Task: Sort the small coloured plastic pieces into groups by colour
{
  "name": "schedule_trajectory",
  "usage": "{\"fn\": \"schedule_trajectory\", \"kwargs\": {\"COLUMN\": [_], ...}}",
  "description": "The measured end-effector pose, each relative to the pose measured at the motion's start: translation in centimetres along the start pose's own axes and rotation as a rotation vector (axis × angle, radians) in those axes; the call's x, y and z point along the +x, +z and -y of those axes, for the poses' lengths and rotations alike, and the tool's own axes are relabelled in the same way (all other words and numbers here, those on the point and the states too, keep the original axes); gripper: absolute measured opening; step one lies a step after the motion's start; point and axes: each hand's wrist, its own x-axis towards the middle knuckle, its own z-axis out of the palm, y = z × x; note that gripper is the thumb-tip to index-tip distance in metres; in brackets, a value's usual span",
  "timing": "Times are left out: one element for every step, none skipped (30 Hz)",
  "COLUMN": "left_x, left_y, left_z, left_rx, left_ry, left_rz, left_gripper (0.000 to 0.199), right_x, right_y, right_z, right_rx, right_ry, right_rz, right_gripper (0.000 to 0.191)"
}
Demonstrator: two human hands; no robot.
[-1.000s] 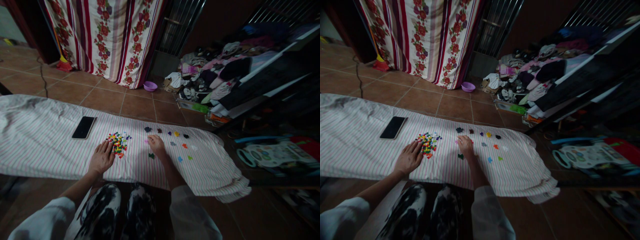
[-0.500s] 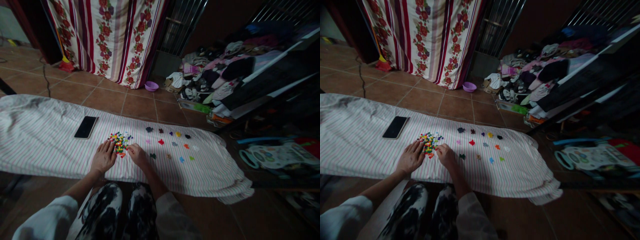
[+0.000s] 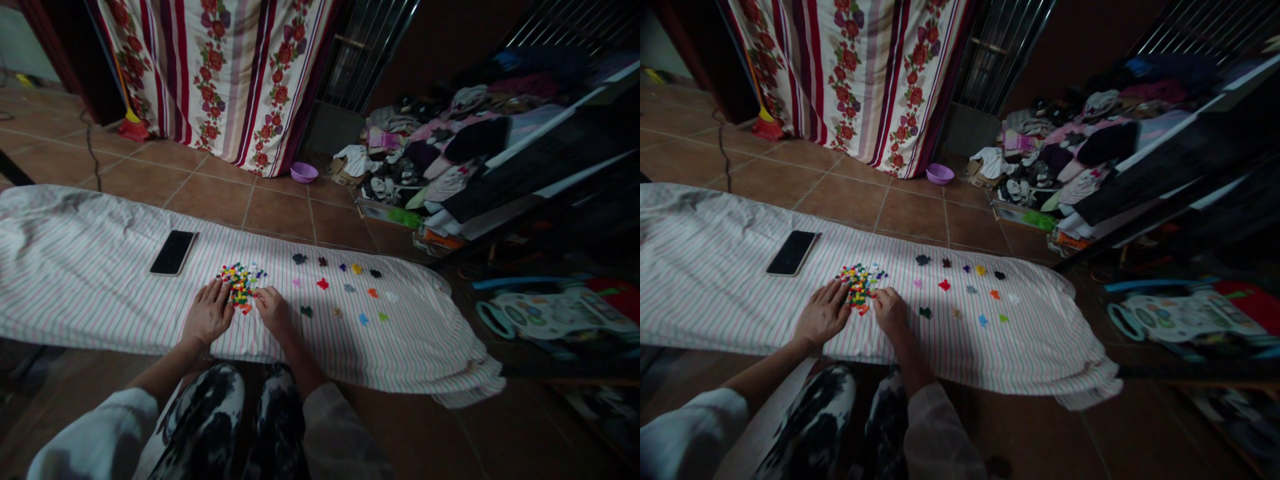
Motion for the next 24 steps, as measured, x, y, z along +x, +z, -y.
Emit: {"fn": "schedule_trajectory", "kwargs": {"left_x": [0.00, -0.01, -0.01, -0.01, -0.02, -0.02, -0.02, -0.03, -0.04, -0.04, -0.05, -0.05, -0.06, -0.06, -0.06, -0.07, -0.08, -0.09, -0.11, -0.13, -0.16, -0.17, -0.19, -0.20], "left_y": [0.01, 0.02, 0.02, 0.01, 0.01, 0.00, -0.01, -0.02, -0.03, -0.02, -0.02, -0.01, 0.00, 0.01, 0.03, 0.04, 0.07, 0.09, 0.13, 0.18, 0.23, 0.29, 0.35, 0.42], "left_z": [0.00, 0.01, 0.01, 0.01, 0.01, 0.02, 0.03, 0.03, 0.04, 0.05, 0.06, 0.07, 0.08, 0.09, 0.10, 0.12, 0.15, 0.18, 0.21, 0.25, 0.29, 0.32, 0.36, 0.39], "left_rx": [0.004, 0.006, 0.006, 0.005, 0.003, 0.002, 0.003, 0.005, 0.010, 0.014, 0.018, 0.020, 0.023, 0.025, 0.029, 0.034, 0.040, 0.045, 0.049, 0.054, 0.059, 0.065, 0.070, 0.074], "left_ry": [0.001, 0.001, 0.000, -0.002, -0.003, -0.002, -0.002, 0.002, 0.006, 0.009, 0.013, 0.014, 0.014, 0.013, 0.013, 0.017, 0.022, 0.029, 0.038, 0.045, 0.049, 0.050, 0.048, 0.045], "left_rz": [0.000, 0.001, 0.003, 0.005, 0.007, 0.010, 0.012, 0.015, 0.016, 0.017, 0.016, 0.015, 0.013, 0.010, 0.008, 0.007, 0.006, 0.006, 0.007, 0.006, 0.002, -0.004, -0.010, -0.016], "left_gripper": [0.052, 0.052, 0.052, 0.052, 0.052, 0.052, 0.053, 0.053, 0.053, 0.053, 0.053, 0.054, 0.054, 0.054, 0.054, 0.054, 0.054, 0.054, 0.054, 0.054, 0.054, 0.054, 0.054, 0.054], "right_x": [-0.07, -0.13, -0.19, -0.26, -0.32, -0.38, -0.44, -0.50, -0.54, -0.59, -0.62, -0.64, -0.65, -0.65, -0.65, -0.64, -0.64, -0.63, -0.64, -0.65, -0.66, -0.68, -0.69, -0.71], "right_y": [0.10, 0.20, 0.30, 0.38, 0.45, 0.49, 0.52, 0.52, 0.51, 0.50, 0.48, 0.48, 0.49, 0.51, 0.53, 0.57, 0.60, 0.62, 0.64, 0.66, 0.66, 0.66, 0.66, 0.66], "right_z": [0.04, 0.06, 0.08, 0.08, 0.07, 0.06, 0.05, 0.02, 0.00, -0.04, -0.07, -0.11, -0.15, -0.19, -0.22, -0.25, -0.27, -0.29, -0.29, -0.29, -0.27, -0.25, -0.23, -0.21], "right_rx": [-0.009, -0.022, -0.034, -0.044, -0.051, -0.054, -0.051, -0.045, -0.036, -0.026, -0.014, -0.001, 0.013, 0.026, 0.038, 0.047, 0.054, 0.057, 0.060, 0.062, 0.064, 0.065, 0.066, 0.067], "right_ry": [0.003, 0.005, 0.007, 0.005, 0.002, -0.004, -0.010, -0.015, -0.020, -0.024, -0.026, -0.027, -0.028, -0.029, -0.029, -0.028, -0.024, -0.019, -0.014, -0.010, -0.007, -0.007, -0.008, -0.008], "right_rz": [-0.010, -0.021, -0.032, -0.043, -0.052, -0.058, -0.062, -0.064, -0.066, -0.070, -0.075, -0.083, -0.092, -0.101, -0.110, -0.119, -0.129, -0.138, -0.145, -0.150, -0.153, -0.154, -0.155, -0.157], "right_gripper": [0.022, 0.022, 0.021, 0.021, 0.020, 0.020, 0.019, 0.019, 0.018, 0.018, 0.018, 0.018, 0.018, 0.018, 0.018, 0.018, 0.018, 0.018, 0.018, 0.018, 0.018, 0.018, 0.018, 0.018]}}
